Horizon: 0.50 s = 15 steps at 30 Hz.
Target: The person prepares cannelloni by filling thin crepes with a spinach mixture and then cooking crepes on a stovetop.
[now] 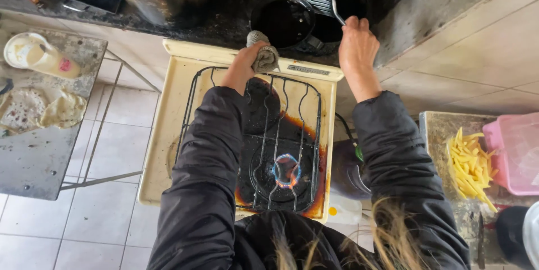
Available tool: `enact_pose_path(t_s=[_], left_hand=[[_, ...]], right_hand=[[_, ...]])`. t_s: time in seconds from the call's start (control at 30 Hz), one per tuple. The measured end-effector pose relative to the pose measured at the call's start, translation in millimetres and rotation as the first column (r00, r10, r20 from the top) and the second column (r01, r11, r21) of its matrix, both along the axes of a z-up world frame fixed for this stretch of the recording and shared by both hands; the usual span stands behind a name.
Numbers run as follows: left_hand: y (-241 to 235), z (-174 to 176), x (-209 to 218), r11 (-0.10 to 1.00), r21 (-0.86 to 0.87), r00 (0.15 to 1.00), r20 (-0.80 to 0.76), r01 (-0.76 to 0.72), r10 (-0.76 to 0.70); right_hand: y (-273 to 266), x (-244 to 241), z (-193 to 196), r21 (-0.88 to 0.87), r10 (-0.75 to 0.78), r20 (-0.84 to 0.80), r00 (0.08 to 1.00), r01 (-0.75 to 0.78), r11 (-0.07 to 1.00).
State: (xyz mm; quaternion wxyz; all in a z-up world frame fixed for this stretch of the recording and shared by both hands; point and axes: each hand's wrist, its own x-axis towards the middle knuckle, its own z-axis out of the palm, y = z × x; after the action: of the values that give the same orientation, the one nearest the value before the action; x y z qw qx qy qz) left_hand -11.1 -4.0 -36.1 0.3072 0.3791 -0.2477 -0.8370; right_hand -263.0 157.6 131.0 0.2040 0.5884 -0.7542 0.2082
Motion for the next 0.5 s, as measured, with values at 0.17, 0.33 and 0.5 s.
enact_pose_path(t_s=[0.17,0.33,0.5], left_hand=[[34,-12,28,0.995,0.086,0.979,-0.192,-0.055,0.071],[104,11,142,0.993,0.067,0.965,-0.236,-0.099,0.112],[195,90,297,0.933,0.027,0.933,0.017,-0.359,0.359]], right_hand=[[-6,-24,-18,-0.036,0.011,0.031,0.999,-0.009,0.999],[-6,-37,-57,-0.081,0.105,0.339,0.935,-0.082,0.993],[60,102,-92,0.079,0.11,0.849,0.517,-0.33,0.941]])
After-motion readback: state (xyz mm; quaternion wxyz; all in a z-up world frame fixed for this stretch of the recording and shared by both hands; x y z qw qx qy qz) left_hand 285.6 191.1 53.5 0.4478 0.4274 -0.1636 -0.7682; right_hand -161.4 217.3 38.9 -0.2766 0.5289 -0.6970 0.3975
